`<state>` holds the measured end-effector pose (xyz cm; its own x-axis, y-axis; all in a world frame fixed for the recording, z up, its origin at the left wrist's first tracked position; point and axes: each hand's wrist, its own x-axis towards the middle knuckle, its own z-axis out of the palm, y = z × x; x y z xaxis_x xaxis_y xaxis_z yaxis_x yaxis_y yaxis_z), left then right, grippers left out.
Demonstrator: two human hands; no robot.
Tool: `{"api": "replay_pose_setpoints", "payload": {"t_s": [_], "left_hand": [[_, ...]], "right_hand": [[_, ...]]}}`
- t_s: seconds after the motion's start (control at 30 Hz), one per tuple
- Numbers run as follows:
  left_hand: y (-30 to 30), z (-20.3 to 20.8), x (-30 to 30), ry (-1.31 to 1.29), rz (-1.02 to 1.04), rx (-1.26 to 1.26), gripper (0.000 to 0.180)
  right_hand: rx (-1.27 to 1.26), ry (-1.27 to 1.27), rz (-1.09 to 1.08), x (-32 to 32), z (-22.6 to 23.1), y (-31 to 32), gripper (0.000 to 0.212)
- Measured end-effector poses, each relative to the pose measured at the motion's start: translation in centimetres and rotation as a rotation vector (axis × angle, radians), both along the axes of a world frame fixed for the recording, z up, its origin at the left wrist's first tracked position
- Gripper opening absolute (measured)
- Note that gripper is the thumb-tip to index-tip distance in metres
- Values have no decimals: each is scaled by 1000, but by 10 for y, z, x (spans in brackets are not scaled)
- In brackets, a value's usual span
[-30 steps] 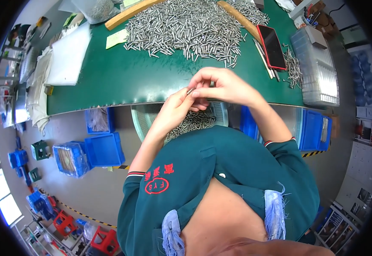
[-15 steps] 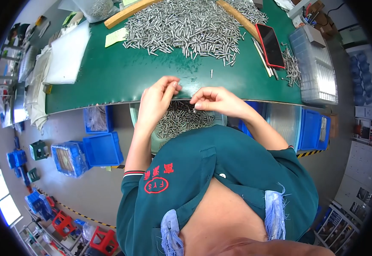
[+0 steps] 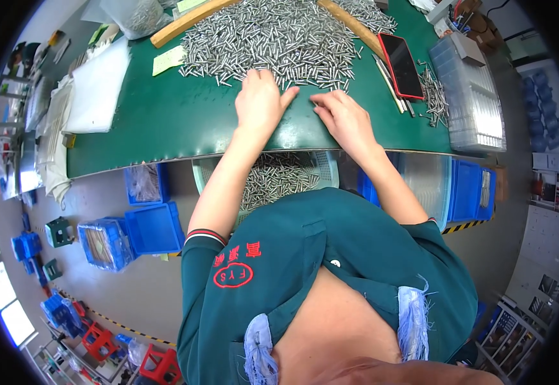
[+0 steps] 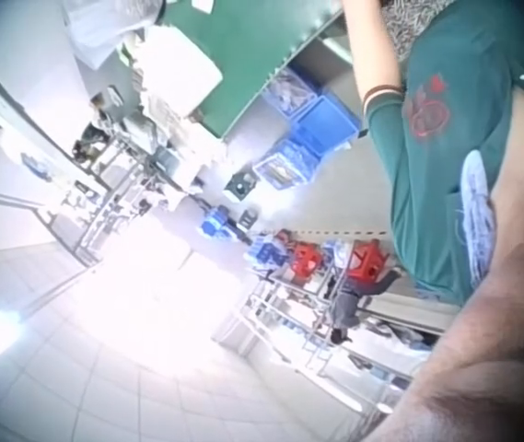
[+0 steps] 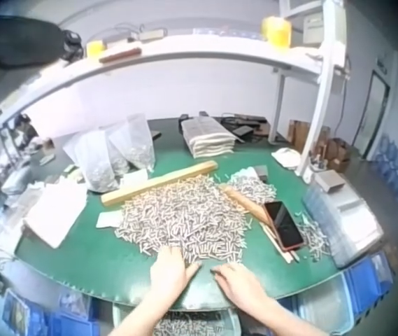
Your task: Picking up and inspecting small metal pins at a manufacturing workbench.
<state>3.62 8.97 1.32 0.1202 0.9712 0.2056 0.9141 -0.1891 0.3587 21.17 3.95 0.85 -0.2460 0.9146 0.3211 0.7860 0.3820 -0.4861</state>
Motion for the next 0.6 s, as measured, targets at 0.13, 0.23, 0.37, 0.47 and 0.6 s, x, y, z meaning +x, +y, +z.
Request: {"api": "replay_pose_setpoints", "payload": {"t_s": [0.13,0.23,0.37,0.47,0.6], "left_hand": [[-1,-11,9,-36,-71,66,37],[-10,-11,1,-135,-271,21,24],[-29,-4,-17,-177,-354,10,20],[-37,-5,-31,-167,-411,22,18],[-43,-9,-39,-218,-448,39,19]], "right_hand": [[-5,-5,-99,-7,1,14,21],[-6,-11,-60,-7,-1,16,21],[-150,38,18,-7,4,5,20],[-198,83,70,-6,6,-5,19],[-150,80,62,-10,7,-10,18]]}}
